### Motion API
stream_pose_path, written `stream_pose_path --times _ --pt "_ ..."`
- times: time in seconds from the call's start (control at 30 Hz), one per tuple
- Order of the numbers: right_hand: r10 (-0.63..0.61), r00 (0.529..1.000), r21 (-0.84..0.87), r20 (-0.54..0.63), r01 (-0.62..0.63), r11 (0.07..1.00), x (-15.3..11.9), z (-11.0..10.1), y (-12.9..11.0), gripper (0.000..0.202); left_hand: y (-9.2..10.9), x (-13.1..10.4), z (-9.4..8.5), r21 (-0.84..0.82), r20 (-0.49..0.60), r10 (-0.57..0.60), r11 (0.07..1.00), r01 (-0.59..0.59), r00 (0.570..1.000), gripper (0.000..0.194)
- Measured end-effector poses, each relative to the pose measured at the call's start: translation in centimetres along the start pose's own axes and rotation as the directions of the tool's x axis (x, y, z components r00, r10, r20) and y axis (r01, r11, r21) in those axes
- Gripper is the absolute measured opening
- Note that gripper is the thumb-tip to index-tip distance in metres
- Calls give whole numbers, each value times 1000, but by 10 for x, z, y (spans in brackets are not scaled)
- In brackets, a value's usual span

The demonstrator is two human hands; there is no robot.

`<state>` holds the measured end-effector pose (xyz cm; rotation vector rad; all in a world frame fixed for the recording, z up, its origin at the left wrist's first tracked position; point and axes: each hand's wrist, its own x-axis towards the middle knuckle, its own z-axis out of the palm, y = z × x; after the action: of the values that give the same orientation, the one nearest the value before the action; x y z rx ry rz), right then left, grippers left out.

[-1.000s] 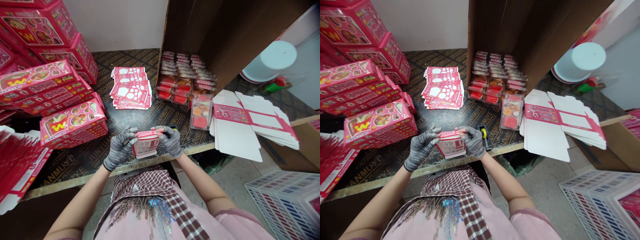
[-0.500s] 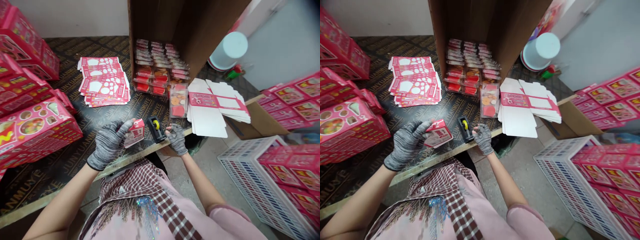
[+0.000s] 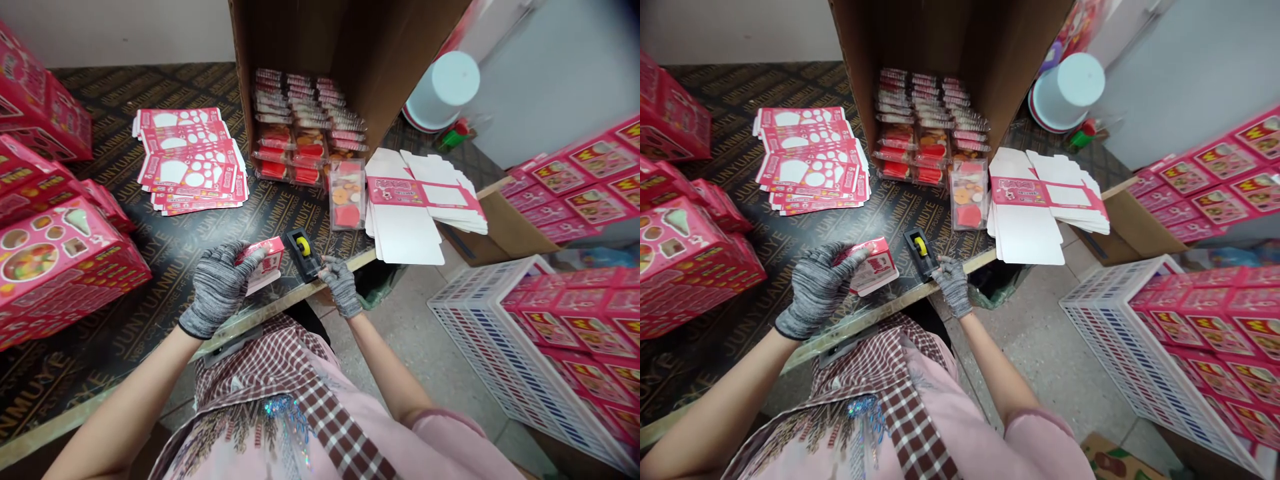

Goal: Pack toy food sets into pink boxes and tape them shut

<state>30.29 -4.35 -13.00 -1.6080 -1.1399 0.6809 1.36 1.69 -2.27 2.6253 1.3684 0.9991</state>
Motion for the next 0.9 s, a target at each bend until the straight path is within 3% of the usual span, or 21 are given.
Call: stream_pose_path --times 0.13,0.27,0.37,0.43,0.5,0.57,0.63,0.7,0.8,0.9 --pt "99 995 -37 -10 -100 994 -23 1 13 16 -1 1 2 -11 10 11 1000 -11 1000 31" --pt "93 986 -74 -138 -104 992 -25 8 21 19 0 2 2 23 -16 28 999 -27 999 31" --pt "81 981 -58 -177 -92 994 -25 5 10 25 2 1 2 49 -25 47 998 -46 999 32" --pt "73 982 -21 -174 -78 997 -27 2 -11 26 3 -1 1 76 -37 81 994 -78 996 36" --pt "94 992 92 -80 -87 992 -30 2 -43 27 5 -2 -1 68 -59 114 992 -110 992 39" --pt "109 984 280 141 -146 949 -32 8 -81 32 5 -4 -2 9 -82 117 993 -117 990 40" --pt "69 915 445 397 -257 858 -30 18 -117 42 5 -5 -4 -76 -79 109 990 -115 991 37" --pt "13 814 526 581 -387 757 -24 32 -141 47 3 -6 -5 -123 -54 90 988 -96 994 33" --pt "-7 691 540 723 -559 629 -15 50 -154 45 1 -7 -6 -134 -41 76 988 -81 996 27" --pt "19 643 534 766 -651 540 -10 60 -148 40 -1 -7 -10 -113 -34 150 982 -153 988 29"
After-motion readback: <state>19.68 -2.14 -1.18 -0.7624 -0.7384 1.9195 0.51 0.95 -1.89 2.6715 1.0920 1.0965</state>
